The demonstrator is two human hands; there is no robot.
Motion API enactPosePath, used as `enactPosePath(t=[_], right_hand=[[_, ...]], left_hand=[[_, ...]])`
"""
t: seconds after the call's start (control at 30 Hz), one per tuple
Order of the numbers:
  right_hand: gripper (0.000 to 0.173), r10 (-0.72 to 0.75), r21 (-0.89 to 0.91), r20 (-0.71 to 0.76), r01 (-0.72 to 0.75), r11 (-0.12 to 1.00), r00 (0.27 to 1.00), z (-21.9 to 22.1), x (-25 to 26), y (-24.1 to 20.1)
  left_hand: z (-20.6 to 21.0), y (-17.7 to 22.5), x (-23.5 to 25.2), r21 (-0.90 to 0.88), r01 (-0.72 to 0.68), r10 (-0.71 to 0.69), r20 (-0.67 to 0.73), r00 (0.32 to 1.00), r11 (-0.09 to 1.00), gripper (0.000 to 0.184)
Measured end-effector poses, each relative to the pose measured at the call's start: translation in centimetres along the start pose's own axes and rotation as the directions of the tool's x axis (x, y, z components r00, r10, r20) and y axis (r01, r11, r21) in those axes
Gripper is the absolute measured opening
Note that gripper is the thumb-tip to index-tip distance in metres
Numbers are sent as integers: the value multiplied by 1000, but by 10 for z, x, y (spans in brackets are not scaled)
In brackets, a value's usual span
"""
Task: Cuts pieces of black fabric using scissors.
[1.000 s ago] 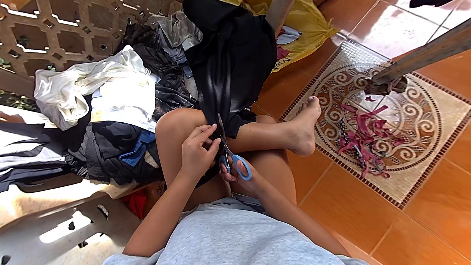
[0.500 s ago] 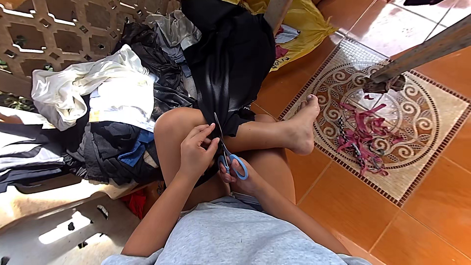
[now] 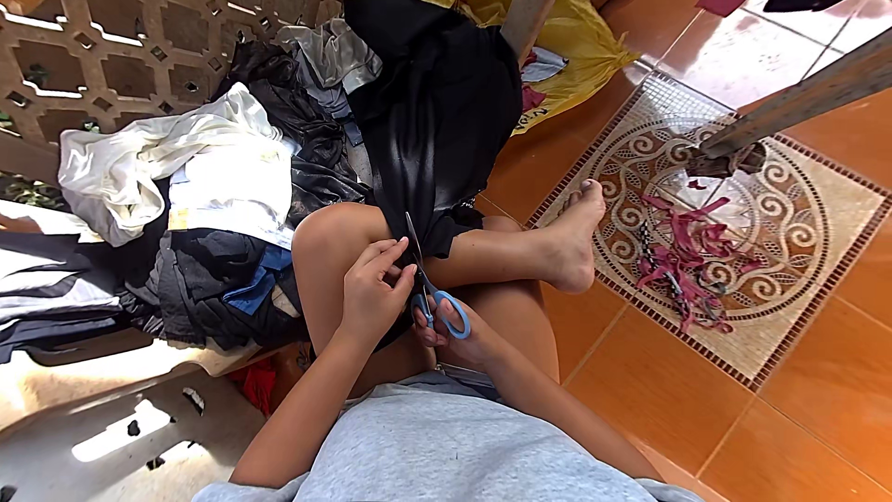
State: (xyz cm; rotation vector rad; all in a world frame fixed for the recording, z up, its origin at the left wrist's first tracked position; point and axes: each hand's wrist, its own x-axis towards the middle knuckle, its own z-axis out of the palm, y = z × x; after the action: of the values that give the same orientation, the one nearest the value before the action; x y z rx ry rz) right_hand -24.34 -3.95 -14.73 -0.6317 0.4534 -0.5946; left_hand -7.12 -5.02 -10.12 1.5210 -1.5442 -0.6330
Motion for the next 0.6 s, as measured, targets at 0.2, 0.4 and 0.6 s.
enactPosePath(t=[0.2,0.4,0.6], right_hand=[[46,-20,41,-26,21,999,999,5,1,2],[41,-11,135,-2,12,991,1000,6,2,9],[44,-8,110,-4,8,994,1000,1,2,7]], left_hand=[[0,1,1,15,1,-1,4,1000,1000,32],[0,2,0,21,18,-18,0,1000,1000,31],[-2,4,-1,5,42,-42,25,999,999,31]])
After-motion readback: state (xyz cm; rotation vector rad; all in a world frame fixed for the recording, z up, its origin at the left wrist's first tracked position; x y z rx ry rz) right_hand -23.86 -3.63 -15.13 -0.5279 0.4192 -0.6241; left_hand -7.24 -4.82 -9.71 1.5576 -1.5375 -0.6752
